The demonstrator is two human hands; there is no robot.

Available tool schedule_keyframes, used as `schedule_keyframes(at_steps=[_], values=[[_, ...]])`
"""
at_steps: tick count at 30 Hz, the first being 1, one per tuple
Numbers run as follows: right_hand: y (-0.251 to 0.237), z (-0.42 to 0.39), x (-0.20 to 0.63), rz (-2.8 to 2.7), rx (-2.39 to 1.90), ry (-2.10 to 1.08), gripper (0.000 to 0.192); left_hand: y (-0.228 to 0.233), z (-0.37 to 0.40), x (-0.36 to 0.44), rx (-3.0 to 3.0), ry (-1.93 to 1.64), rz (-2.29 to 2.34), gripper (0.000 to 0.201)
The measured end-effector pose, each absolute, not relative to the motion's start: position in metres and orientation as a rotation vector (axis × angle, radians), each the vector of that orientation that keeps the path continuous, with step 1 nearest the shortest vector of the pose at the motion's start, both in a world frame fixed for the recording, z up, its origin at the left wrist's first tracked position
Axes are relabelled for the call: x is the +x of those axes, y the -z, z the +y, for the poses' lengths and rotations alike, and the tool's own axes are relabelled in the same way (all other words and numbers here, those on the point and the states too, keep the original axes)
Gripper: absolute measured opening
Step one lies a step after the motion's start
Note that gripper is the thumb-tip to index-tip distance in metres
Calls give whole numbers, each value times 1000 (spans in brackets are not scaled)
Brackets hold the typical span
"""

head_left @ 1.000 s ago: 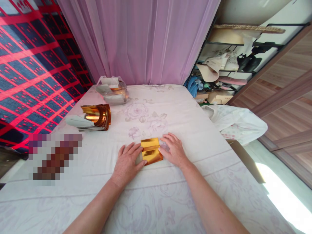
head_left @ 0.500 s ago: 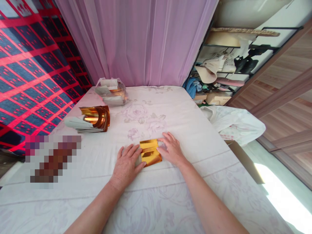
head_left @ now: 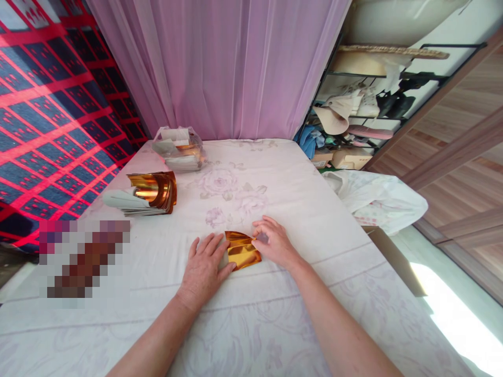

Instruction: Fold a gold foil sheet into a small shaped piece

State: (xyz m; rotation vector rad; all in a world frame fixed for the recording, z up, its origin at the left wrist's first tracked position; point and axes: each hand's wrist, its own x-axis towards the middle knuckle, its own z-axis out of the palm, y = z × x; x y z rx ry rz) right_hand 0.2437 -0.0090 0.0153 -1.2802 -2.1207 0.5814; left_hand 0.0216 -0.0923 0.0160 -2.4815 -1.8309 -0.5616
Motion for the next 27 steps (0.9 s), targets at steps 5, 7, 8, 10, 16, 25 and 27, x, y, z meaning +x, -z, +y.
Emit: schedule_keyframes(at_steps=[5,7,8,10,16,25,27], values=[[-26,-10,243,-2136,-1298,-630,20,-17,-93,23,-2476,549,-1833,43],[-29,-12,242,-2127,-1330,-651,27,-16,-93,23,-2468,558,-1831,43],[-30,-13,242,-2110,-1342,-680,30,-16,-93,23,-2464,557,-1826,43],[-30,-14,241,-2041,-1345,-791,34,-16,-93,23,-2453,551,-1807,44],[-22,-14,237,-1751,-1252,-1118,32,-26,-96,24,-2406,709,-1674,43],[-46,-27,218,-1595,-1209,-912,31,-39,-107,36,-2475,1043,-1577,25],[-52,-35,212,-1628,-1195,-888,31,-37,-107,37,-2478,1085,-1594,27]])
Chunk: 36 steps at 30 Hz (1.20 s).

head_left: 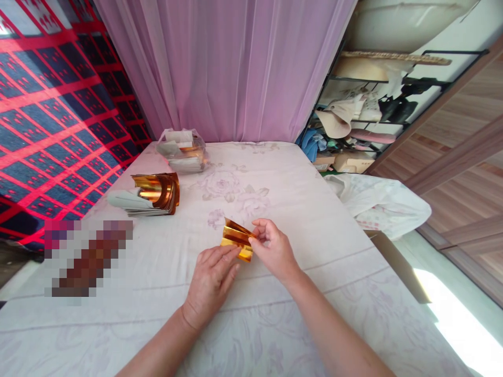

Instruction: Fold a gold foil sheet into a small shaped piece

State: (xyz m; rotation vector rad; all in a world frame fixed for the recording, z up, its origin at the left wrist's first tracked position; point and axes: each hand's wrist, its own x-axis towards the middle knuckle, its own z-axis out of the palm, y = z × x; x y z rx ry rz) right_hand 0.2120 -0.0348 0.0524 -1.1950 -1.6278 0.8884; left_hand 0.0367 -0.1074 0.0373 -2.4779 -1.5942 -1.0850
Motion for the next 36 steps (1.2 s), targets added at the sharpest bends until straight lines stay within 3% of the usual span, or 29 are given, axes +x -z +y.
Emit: schedule_keyframes(at_steps=[11,18,22,25,29,33,36], values=[[-56,-51,200,-1790,-972,-1054,36,-37,-106,34,-2493,1201,-1830,33],[-60,-54,202,-1893,-914,-1116,35,-30,-105,30,-2200,1647,-2113,28],[-63,-47,209,-1819,-1029,-908,15,-33,-103,29,-2082,2099,-2334,27],[-66,-40,219,-1730,-1168,-770,21,-38,-102,30,-2033,2347,-2472,31],[-67,-36,227,-1811,-1255,-1165,20,-39,-102,34,-2072,2503,-2570,33],[-61,-35,230,-1863,-1311,-1308,28,-34,-101,36,-2214,2435,-2599,36],[-56,-32,231,-1950,-1407,-1204,29,-31,-104,34,-2274,2066,-2674,49]])
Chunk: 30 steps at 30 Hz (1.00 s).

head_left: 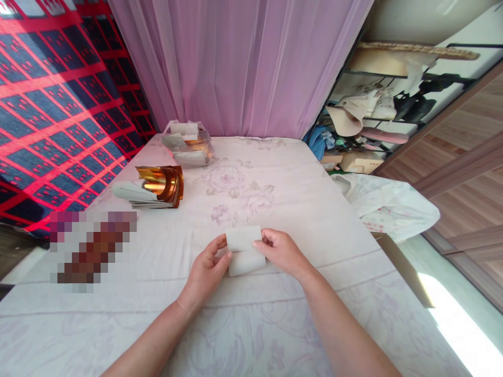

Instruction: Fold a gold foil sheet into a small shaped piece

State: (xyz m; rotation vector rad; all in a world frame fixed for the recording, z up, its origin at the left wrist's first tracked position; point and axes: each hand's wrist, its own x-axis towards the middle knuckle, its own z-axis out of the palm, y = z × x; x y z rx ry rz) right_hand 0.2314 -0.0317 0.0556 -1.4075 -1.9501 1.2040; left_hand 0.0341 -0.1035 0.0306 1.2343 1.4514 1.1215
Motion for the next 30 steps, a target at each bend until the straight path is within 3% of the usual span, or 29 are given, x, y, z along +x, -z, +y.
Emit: schedule_keyframes(at_steps=[3,8,14,23,26,30], values=[[-51,-27,232,-2095,-1552,-926,29,-29,-107,31,1441,-1037,1655,54],[-40,-23,230,-2222,-1591,-583,29,-26,-105,25,2064,-1052,1636,31],[-30,-21,228,-2295,-1569,-347,24,-19,-101,26,2486,-642,1521,35],[-28,-19,225,-2170,-1645,-448,7,-19,-102,29,2456,-510,1578,35],[-27,-19,230,-2102,-1633,-520,20,-21,-102,29,2441,-493,1590,35],[-24,-19,244,-2140,-1479,-554,14,-22,-102,29,2444,-496,1587,35]])
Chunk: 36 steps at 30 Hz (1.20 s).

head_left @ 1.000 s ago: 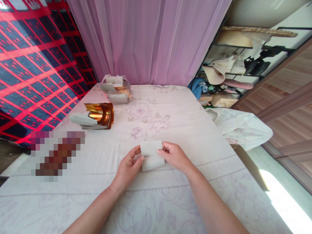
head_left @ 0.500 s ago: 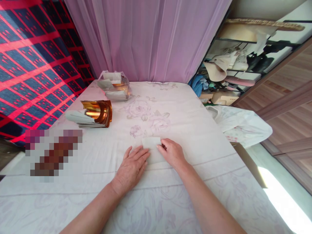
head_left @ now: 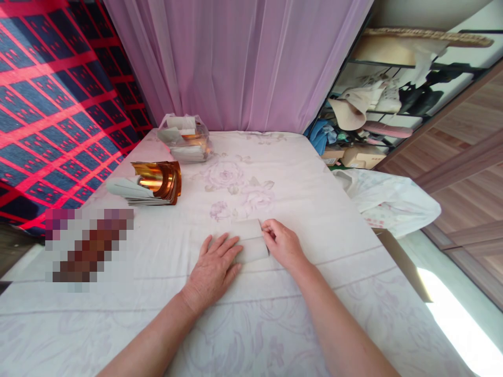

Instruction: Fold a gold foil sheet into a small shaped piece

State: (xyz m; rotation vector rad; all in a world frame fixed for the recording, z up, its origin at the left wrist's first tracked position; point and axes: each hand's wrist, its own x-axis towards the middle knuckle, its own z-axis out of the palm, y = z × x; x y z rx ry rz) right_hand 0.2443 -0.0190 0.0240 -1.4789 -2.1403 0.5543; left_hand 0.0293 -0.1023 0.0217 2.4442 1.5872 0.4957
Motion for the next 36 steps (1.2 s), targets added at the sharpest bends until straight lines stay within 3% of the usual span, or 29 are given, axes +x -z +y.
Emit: schedule_keyframes(at_steps=[8,14,22,36], values=[[-24,-27,271,-2373,-1094,-561,42,-22,-102,29,2449,-503,1574,37],[-32,-40,272,-2526,-988,-308,49,-23,-103,28,2449,-495,1564,40],[-37,-45,272,-2667,-941,-288,44,-22,-105,28,2468,-521,1569,46],[-29,-46,270,-2521,-973,-411,23,-29,-109,31,2448,-622,1630,26]])
